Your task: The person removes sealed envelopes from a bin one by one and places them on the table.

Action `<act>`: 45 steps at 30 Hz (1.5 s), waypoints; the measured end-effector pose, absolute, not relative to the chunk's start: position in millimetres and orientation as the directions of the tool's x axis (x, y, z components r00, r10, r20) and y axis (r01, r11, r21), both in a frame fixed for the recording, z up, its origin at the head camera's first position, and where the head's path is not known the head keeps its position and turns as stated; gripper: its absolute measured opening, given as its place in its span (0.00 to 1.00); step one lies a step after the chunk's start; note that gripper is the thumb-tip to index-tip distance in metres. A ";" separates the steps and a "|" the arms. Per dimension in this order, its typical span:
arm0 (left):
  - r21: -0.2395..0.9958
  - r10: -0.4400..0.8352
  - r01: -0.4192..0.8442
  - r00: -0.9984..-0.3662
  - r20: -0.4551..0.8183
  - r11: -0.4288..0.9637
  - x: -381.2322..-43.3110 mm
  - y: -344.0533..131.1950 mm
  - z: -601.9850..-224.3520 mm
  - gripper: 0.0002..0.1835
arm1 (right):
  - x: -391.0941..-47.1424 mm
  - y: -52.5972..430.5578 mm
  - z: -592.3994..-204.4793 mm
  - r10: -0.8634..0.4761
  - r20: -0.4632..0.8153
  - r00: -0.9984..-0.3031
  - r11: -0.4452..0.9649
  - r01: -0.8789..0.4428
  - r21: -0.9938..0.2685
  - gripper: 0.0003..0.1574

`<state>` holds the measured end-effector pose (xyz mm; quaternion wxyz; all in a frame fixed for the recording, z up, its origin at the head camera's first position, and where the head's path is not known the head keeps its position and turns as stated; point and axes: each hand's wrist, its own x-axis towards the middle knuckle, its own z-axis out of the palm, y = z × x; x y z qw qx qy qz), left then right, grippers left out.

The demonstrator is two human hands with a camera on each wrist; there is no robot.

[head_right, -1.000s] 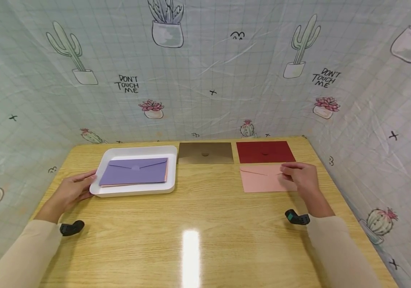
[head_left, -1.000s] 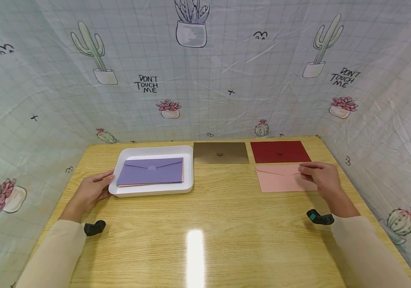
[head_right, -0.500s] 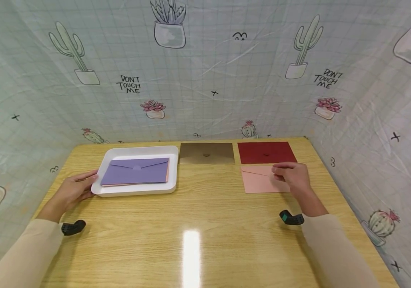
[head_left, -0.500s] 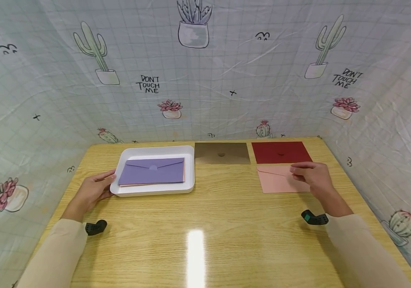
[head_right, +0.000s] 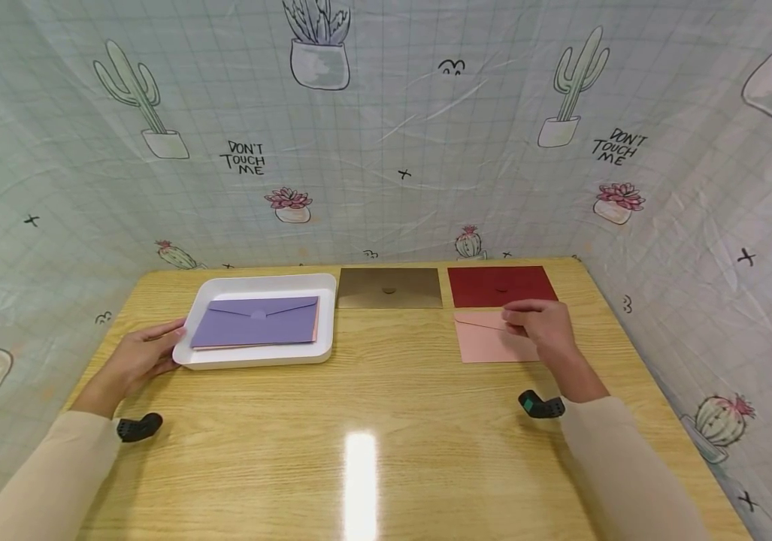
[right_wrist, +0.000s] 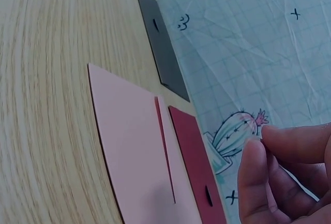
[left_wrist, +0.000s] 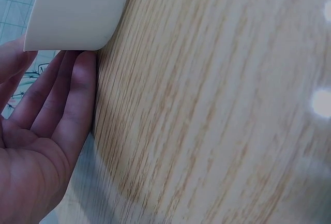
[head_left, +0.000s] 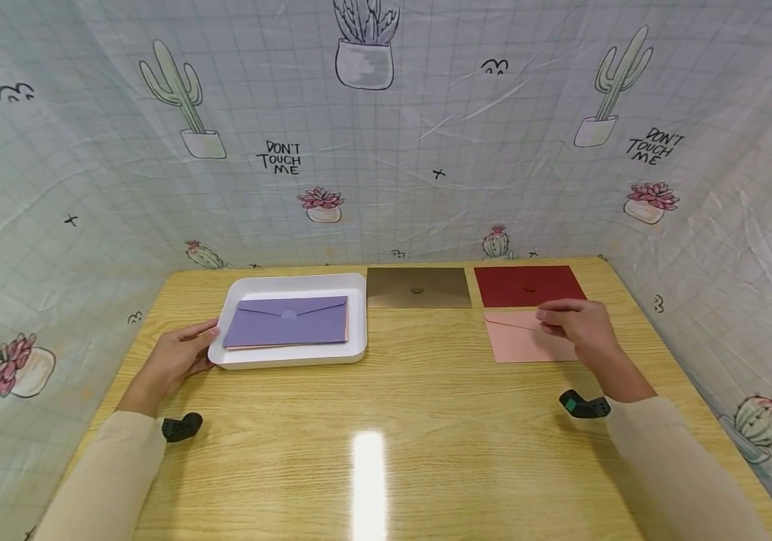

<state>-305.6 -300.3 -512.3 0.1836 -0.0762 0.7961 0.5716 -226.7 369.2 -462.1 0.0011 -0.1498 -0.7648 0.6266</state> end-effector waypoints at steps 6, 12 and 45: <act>0.882 0.081 -0.329 -0.923 -0.376 0.338 -305.2 -300.4 -514.6 0.38 | -230.7 363.4 -462.6 0.210 -0.177 -0.962 0.154 0.211 -0.965 0.22; 0.880 0.080 -0.330 -0.922 -0.378 0.341 -305.6 -300.1 -516.6 0.38 | -235.4 354.5 -462.4 0.202 -0.176 -0.963 0.163 0.210 -0.964 0.23; 0.866 0.058 -0.356 -0.915 -0.399 0.350 -304.8 -298.7 -513.1 0.36 | -256.7 303.1 -463.9 0.121 -0.212 -0.970 0.160 0.230 -0.960 0.26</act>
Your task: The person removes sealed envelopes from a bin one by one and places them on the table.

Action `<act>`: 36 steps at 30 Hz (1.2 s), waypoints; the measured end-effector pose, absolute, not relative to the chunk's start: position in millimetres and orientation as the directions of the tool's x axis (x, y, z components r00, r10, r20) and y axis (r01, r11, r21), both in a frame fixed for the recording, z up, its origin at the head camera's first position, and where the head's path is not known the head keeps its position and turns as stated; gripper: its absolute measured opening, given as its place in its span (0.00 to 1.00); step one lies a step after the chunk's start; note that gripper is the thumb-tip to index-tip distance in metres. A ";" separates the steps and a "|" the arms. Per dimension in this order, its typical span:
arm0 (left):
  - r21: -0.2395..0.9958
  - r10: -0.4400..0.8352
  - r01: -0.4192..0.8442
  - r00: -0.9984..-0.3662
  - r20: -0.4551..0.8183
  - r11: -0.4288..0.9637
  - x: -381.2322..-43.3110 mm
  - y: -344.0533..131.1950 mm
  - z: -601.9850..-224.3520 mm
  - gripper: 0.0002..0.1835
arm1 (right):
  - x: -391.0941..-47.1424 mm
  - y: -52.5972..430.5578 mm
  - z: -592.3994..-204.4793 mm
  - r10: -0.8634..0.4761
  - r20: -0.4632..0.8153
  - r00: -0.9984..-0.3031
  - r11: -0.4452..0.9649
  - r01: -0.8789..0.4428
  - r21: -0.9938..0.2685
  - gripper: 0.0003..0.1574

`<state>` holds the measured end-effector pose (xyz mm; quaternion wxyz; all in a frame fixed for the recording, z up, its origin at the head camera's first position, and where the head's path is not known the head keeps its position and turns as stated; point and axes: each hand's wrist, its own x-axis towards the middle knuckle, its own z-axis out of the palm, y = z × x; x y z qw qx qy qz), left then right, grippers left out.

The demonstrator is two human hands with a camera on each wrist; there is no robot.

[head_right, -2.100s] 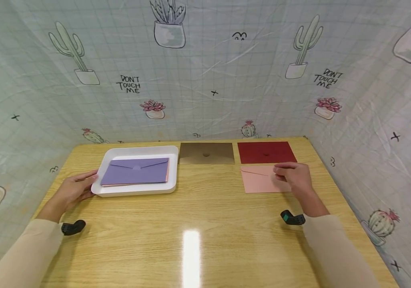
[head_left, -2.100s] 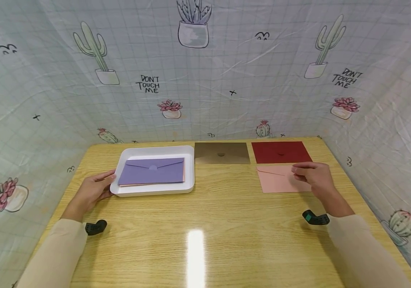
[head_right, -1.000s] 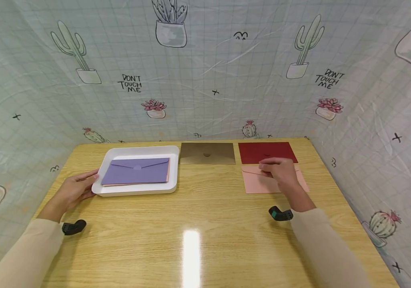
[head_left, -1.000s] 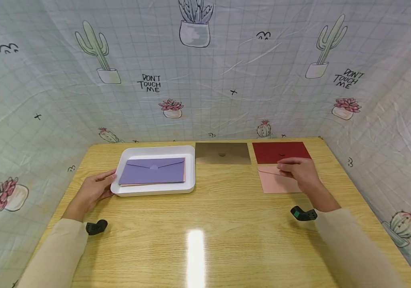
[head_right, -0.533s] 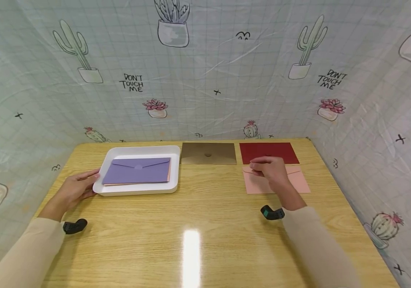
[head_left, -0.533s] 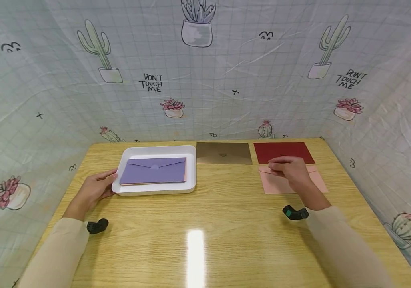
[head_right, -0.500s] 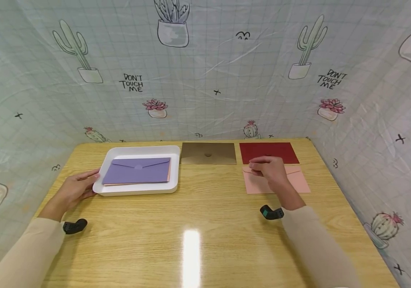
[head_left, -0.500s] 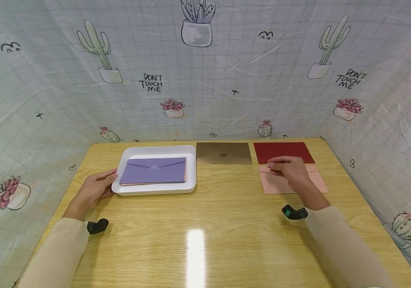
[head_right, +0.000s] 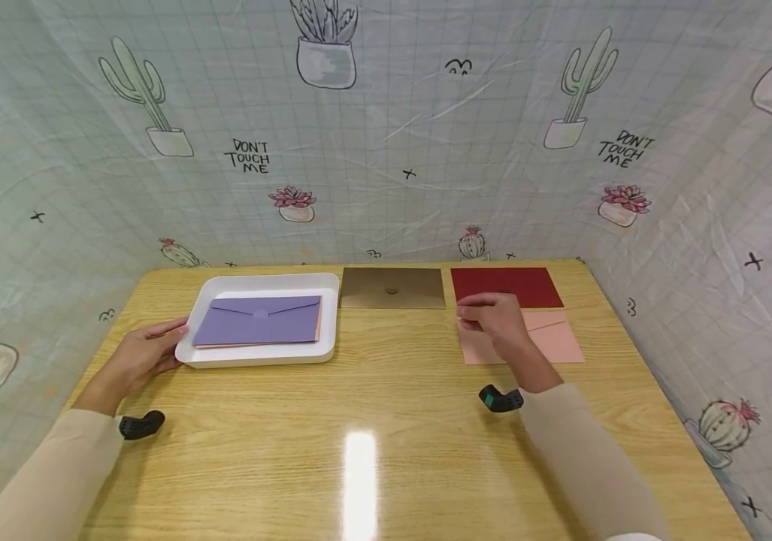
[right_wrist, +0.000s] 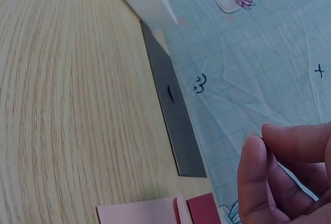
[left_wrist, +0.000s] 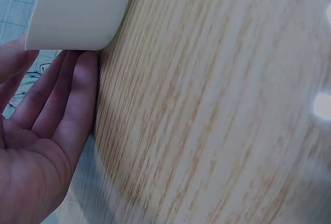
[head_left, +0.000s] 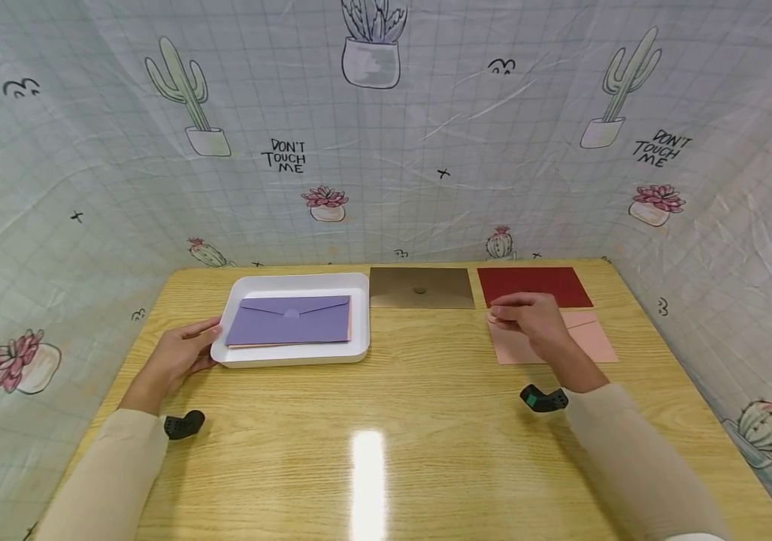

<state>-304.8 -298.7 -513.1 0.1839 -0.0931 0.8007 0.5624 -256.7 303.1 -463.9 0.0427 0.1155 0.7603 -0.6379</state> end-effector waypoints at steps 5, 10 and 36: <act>0.865 0.060 -0.351 -0.916 -0.397 0.359 -305.3 -299.2 -513.1 0.36 | -258.9 298.1 -462.4 0.118 -0.222 -0.968 0.181 0.241 -0.953 0.26; 0.860 0.056 -0.353 -0.915 -0.400 0.369 -306.3 -299.9 -512.9 0.36 | -261.9 291.9 -462.3 0.113 -0.230 -0.967 0.188 0.248 -0.950 0.25; 0.864 0.068 -0.346 -0.916 -0.395 0.366 -308.4 -299.2 -508.7 0.35 | -271.6 255.8 -469.1 0.060 -0.248 -0.967 0.179 0.254 -0.950 0.24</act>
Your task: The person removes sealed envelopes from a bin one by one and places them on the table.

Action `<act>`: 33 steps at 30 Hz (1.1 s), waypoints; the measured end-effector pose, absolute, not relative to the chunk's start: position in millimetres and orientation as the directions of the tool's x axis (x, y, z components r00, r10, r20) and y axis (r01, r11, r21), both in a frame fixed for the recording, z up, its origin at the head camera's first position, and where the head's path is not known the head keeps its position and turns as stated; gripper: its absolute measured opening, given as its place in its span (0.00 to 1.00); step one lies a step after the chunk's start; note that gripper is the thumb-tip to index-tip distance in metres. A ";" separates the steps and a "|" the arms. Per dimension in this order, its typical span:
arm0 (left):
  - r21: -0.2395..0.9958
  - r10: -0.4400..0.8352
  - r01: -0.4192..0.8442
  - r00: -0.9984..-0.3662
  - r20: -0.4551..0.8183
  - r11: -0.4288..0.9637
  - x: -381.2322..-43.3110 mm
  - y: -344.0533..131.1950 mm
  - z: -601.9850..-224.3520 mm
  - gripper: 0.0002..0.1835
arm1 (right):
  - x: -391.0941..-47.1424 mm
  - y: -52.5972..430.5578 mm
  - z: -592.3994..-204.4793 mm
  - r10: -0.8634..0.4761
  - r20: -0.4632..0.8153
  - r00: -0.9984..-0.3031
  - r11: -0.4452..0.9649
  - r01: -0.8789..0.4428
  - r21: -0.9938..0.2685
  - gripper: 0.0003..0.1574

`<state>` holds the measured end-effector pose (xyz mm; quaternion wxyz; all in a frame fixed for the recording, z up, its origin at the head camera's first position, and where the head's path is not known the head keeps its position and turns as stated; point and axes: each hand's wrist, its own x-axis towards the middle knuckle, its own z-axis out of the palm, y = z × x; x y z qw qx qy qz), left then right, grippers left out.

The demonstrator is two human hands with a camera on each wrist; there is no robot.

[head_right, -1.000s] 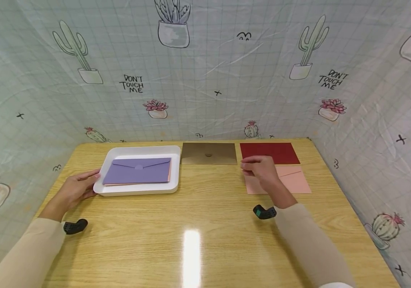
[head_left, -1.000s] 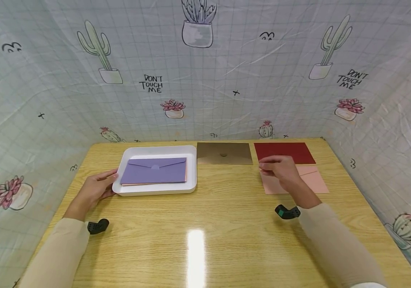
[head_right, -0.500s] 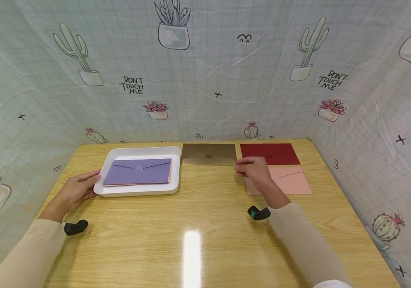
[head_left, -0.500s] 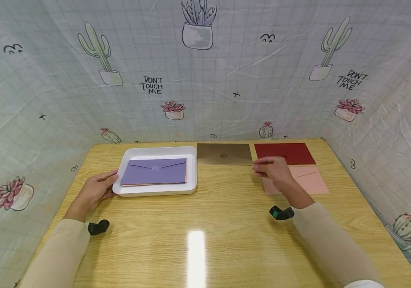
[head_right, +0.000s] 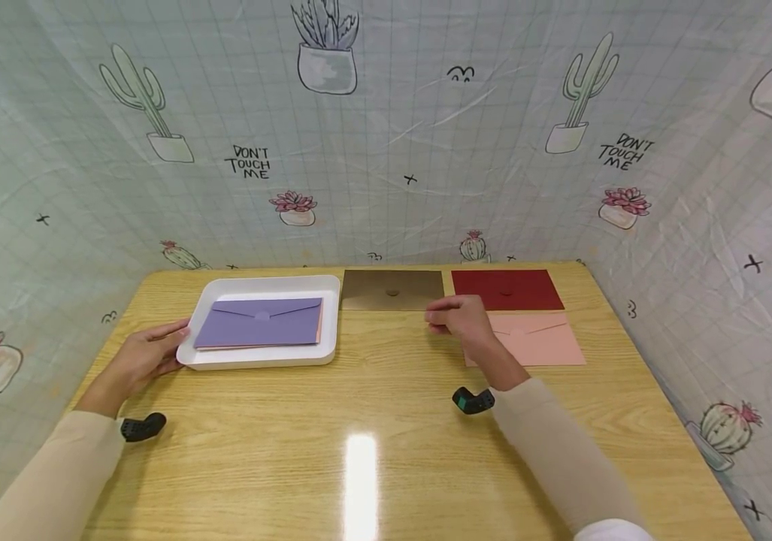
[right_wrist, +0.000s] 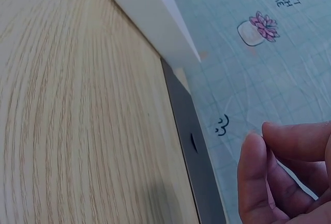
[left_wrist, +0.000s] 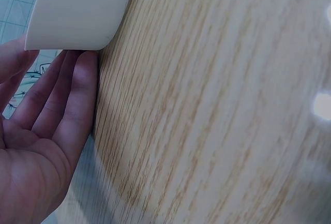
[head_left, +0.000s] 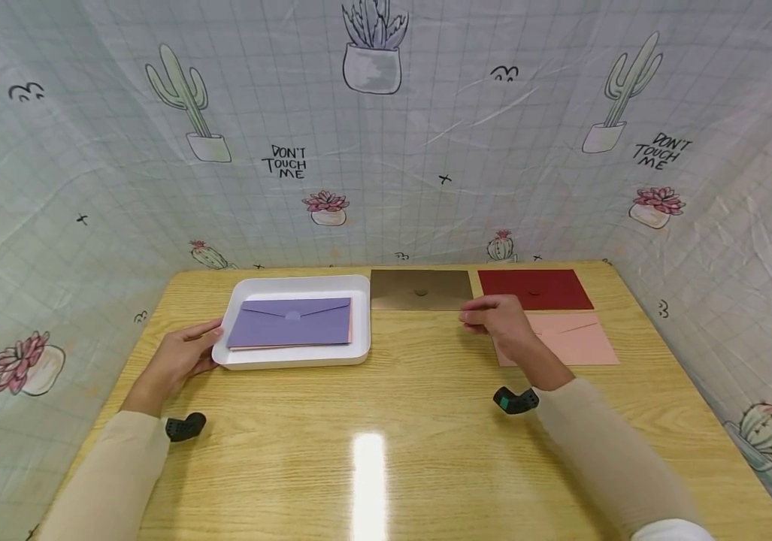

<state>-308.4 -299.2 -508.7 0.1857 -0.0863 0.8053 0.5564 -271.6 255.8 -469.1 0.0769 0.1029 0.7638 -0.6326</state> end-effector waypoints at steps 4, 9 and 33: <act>0.863 0.067 -0.355 -0.913 -0.403 0.360 -308.3 -299.5 -508.4 0.36 | -272.8 250.3 -472.0 0.051 -0.249 -0.967 0.201 0.254 -0.946 0.23; 0.859 0.060 -0.365 -0.909 -0.411 0.358 -308.2 -299.5 -509.1 0.36 | -273.8 241.5 -473.2 0.034 -0.254 -0.967 0.206 0.256 -0.945 0.23; 0.860 0.061 -0.359 -0.912 -0.407 0.364 -306.6 -297.6 -505.8 0.35 | -286.0 181.7 -472.3 -0.053 -0.241 -0.969 0.150 0.231 -0.961 0.20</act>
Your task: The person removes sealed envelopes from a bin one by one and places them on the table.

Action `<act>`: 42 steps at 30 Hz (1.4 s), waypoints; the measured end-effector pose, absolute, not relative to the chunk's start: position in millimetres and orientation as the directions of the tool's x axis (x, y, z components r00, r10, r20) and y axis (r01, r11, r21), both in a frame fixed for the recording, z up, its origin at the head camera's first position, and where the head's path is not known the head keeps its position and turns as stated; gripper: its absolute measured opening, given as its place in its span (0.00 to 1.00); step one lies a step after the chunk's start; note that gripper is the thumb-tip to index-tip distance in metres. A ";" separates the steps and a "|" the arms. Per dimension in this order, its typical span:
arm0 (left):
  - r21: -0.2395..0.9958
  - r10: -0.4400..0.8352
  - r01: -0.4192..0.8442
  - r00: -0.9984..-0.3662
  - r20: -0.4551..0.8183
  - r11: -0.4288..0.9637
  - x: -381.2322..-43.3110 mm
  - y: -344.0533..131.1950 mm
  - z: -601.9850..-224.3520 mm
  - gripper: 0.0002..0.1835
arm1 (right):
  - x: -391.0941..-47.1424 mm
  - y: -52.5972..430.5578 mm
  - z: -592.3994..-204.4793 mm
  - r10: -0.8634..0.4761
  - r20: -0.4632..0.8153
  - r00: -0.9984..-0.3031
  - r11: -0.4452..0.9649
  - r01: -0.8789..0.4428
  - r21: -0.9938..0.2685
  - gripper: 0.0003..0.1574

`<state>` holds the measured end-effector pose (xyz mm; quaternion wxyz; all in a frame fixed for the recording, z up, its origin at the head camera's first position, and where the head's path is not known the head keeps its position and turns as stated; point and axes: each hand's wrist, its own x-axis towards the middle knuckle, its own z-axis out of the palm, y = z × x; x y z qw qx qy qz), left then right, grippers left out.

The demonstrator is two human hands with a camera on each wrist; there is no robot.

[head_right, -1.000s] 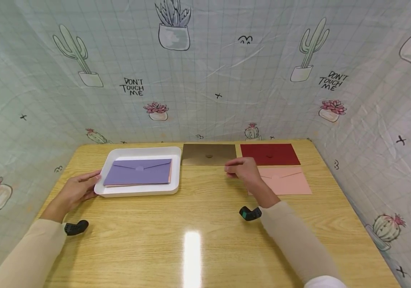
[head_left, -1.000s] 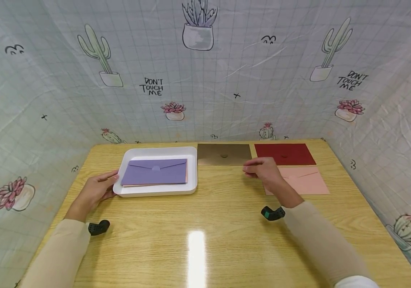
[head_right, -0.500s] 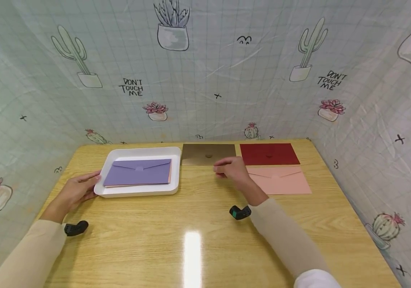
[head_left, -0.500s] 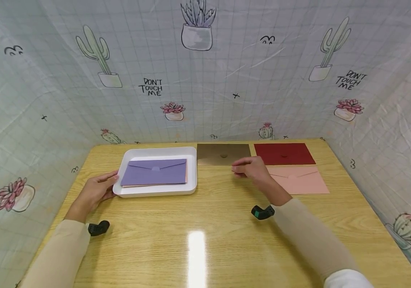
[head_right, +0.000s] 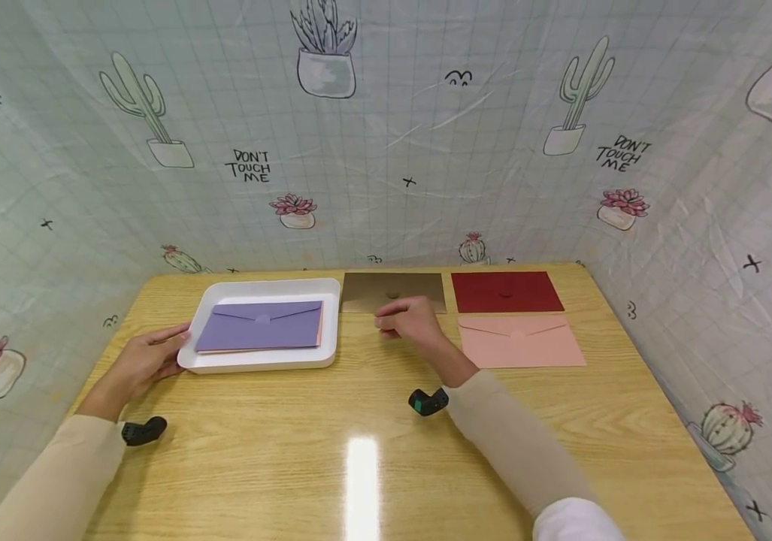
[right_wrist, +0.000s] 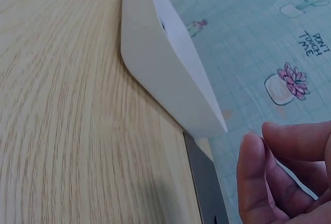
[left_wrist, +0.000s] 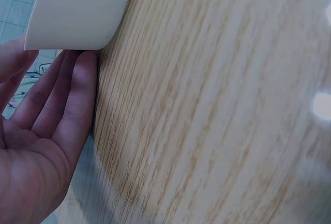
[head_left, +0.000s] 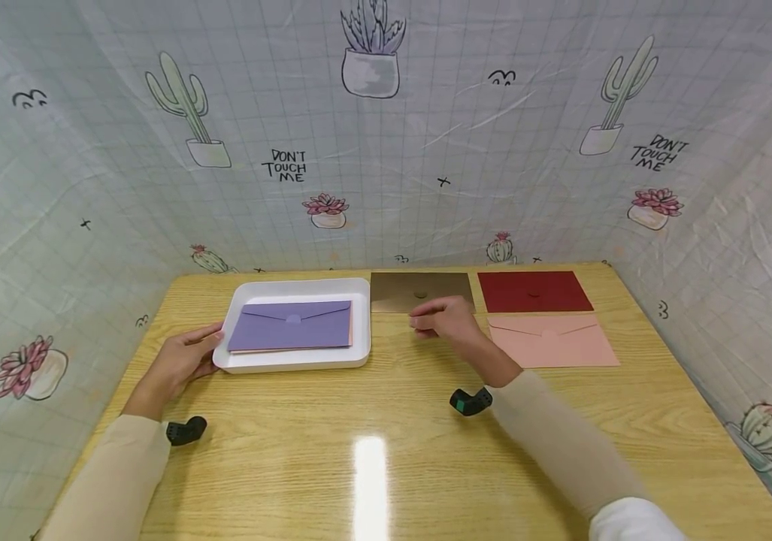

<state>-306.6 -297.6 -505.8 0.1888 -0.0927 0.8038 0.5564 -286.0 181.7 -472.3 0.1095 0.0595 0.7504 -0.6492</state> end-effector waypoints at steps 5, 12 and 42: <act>0.858 0.062 -0.359 -0.911 -0.408 0.368 -307.9 -298.3 -506.7 0.35 | -285.6 169.2 -472.2 -0.055 -0.245 -0.968 0.141 0.235 -0.962 0.19; 0.855 0.051 -0.370 -0.909 -0.415 0.362 -306.7 -298.9 -506.4 0.35 | -287.1 152.9 -475.0 -0.083 -0.244 -0.966 0.123 0.233 -0.965 0.18; 0.865 0.054 -0.359 -0.915 -0.401 0.350 -307.1 -300.4 -511.2 0.36 | -286.6 85.6 -475.2 -0.207 -0.266 -0.941 0.105 0.249 -0.963 0.17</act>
